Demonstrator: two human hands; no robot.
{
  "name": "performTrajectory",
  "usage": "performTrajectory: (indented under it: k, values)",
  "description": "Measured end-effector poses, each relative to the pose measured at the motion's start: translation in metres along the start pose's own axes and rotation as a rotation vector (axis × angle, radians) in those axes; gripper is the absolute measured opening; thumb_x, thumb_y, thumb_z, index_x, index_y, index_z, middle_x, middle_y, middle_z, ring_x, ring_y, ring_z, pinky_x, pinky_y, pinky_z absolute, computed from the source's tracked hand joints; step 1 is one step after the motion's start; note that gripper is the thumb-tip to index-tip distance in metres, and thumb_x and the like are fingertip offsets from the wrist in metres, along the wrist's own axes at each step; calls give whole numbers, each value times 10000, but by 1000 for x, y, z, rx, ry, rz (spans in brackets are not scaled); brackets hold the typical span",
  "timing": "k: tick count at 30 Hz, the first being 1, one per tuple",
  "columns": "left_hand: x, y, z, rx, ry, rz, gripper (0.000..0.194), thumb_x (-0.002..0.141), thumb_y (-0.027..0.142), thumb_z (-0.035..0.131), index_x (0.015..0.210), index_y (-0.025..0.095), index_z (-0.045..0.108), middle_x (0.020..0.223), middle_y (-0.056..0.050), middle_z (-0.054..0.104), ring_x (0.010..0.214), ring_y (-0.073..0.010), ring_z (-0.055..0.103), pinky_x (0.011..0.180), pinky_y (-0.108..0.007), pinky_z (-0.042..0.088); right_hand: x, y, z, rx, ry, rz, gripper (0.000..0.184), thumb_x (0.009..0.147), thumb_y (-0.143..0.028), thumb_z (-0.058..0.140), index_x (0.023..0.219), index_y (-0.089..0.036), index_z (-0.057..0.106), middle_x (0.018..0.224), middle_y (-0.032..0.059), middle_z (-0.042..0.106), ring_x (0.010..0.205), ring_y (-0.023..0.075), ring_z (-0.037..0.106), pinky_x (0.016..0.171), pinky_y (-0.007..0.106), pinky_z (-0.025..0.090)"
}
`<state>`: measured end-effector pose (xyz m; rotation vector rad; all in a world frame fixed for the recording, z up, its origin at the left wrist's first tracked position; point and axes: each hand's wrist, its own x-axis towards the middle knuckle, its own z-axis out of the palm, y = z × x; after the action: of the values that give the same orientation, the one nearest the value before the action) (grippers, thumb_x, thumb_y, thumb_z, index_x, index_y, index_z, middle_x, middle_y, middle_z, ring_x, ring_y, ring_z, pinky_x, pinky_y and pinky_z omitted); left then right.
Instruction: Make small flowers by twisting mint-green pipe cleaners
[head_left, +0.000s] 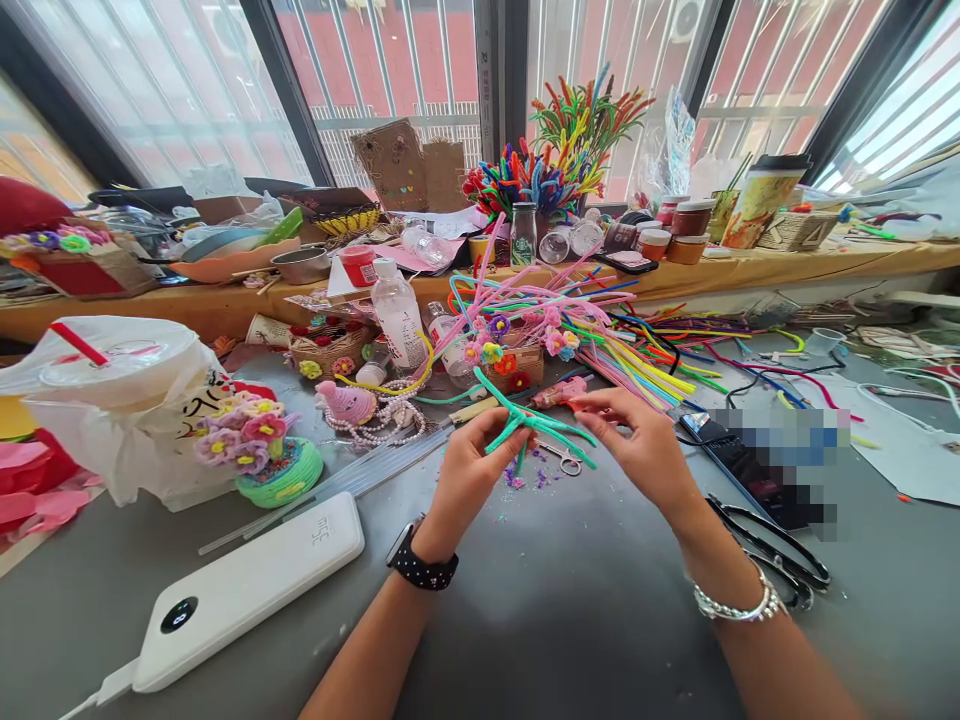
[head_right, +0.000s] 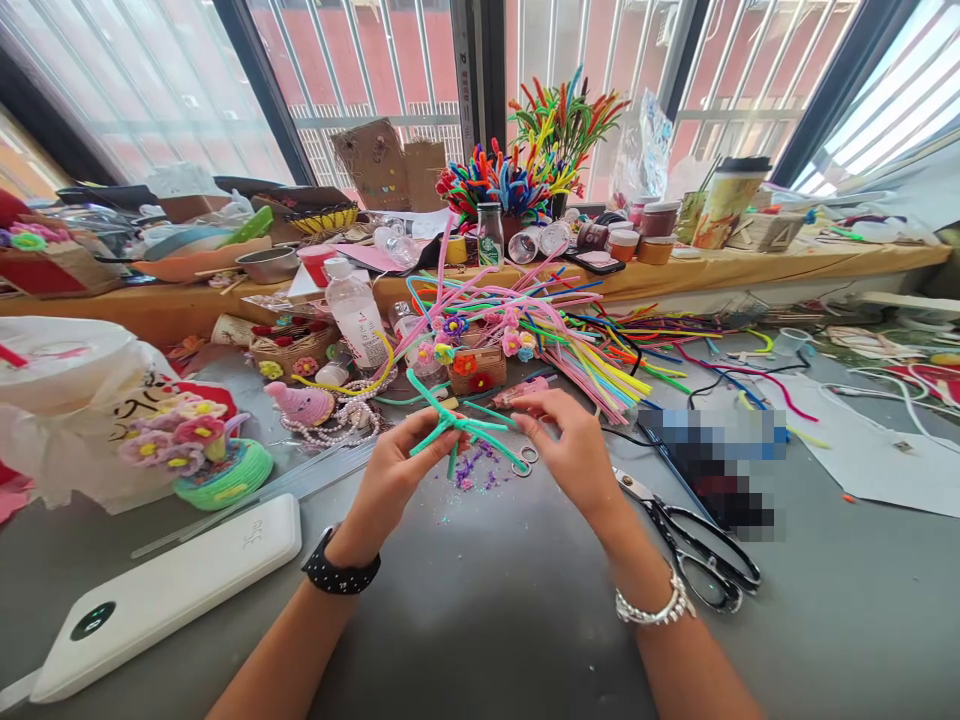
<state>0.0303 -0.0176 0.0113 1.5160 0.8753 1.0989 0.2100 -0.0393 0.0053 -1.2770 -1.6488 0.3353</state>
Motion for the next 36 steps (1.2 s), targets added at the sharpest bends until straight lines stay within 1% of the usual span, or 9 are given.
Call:
performTrajectory:
  k: [2,6,12,16,19,24,28,32,36]
  values:
    - [0,-1,1,32,-4,6,160,691,267,591,789,141,592,741,-16,591,708,-142,552,648,-230,442,-1,-3,1,11,50,-25,165,785,-270,516,883,-185,618,898,59,620,871,181,553,716,282,445]
    - [-1,-5,5,98,-54,30,182,715,282,567,829,142,589,754,-21,590,699,-139,537,616,-217,427,-7,-14,13,40,-37,-78,152,766,-292,544,841,-190,629,827,51,628,817,182,563,703,282,447]
    - [-3,-10,9,149,-89,63,193,715,294,566,841,148,581,776,-19,580,696,-127,513,611,-209,411,-12,-16,22,-5,-7,-111,116,778,-196,531,819,-185,639,768,38,632,747,161,573,677,264,443]
    - [-2,-7,7,67,-176,-6,232,710,303,573,870,136,565,781,-28,579,703,-129,520,599,-213,408,-11,-15,20,-40,2,-136,121,771,-177,538,831,-172,643,777,45,639,753,163,578,683,267,446]
    - [-1,-5,4,12,-177,-74,230,721,313,560,850,124,581,738,-35,594,682,-132,531,581,-219,408,-11,-16,20,-45,-12,-138,131,768,-182,540,842,-189,647,790,40,647,764,165,585,690,272,453]
    - [2,-7,2,-44,-172,-77,197,662,260,629,816,136,628,769,-46,638,771,-172,564,675,-260,437,-11,-15,20,21,-48,-90,146,768,-191,542,859,-203,656,814,31,665,787,163,595,722,272,457]
    - [2,-9,3,17,-123,-23,202,647,278,639,792,138,645,800,-63,647,791,-195,573,702,-292,454,-10,-13,20,95,-81,-19,131,759,-214,554,824,-213,667,787,20,678,750,166,605,683,270,465]
    - [0,-10,3,94,-107,20,234,649,284,637,831,139,609,796,-60,637,735,-171,578,668,-272,468,-10,-14,20,132,-108,78,128,748,-254,565,779,-195,675,756,27,682,707,167,607,639,262,469]
    - [-1,-10,5,149,-76,76,226,667,285,617,839,155,547,765,-32,611,709,-150,582,661,-257,476,-11,-16,20,150,-134,128,138,732,-280,580,761,-184,675,746,29,683,678,163,604,598,248,468]
